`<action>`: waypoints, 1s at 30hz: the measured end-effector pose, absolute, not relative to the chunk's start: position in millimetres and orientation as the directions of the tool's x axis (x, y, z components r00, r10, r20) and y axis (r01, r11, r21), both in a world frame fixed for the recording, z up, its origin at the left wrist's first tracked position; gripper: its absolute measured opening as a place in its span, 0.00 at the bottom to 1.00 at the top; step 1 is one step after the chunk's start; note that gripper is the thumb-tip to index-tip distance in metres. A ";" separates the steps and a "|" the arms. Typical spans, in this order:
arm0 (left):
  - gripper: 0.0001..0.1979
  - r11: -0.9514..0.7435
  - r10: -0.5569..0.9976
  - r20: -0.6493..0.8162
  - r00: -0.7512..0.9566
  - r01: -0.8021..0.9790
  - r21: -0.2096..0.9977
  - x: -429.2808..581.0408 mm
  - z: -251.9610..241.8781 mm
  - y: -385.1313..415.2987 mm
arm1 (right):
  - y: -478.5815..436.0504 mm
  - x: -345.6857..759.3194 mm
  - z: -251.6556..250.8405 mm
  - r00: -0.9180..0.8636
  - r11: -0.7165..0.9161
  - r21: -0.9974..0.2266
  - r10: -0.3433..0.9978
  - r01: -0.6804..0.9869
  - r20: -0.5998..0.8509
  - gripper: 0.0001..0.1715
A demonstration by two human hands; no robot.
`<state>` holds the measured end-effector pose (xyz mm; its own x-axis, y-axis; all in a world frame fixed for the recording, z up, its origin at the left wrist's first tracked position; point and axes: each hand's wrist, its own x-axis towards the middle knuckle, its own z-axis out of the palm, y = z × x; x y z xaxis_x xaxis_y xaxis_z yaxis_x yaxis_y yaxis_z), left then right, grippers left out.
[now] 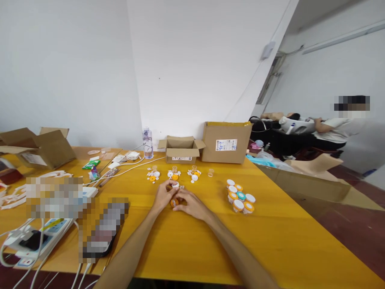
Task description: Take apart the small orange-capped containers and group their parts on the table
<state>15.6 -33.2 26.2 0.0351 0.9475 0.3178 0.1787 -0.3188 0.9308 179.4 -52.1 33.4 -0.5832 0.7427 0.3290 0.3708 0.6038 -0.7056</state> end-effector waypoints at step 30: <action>0.13 -0.342 0.940 0.324 0.110 0.263 0.902 15.1 23.1 -33.8 | -45.2 196.2 34.1 -0.494 0.736 -0.365 0.662 0.570 0.563 0.09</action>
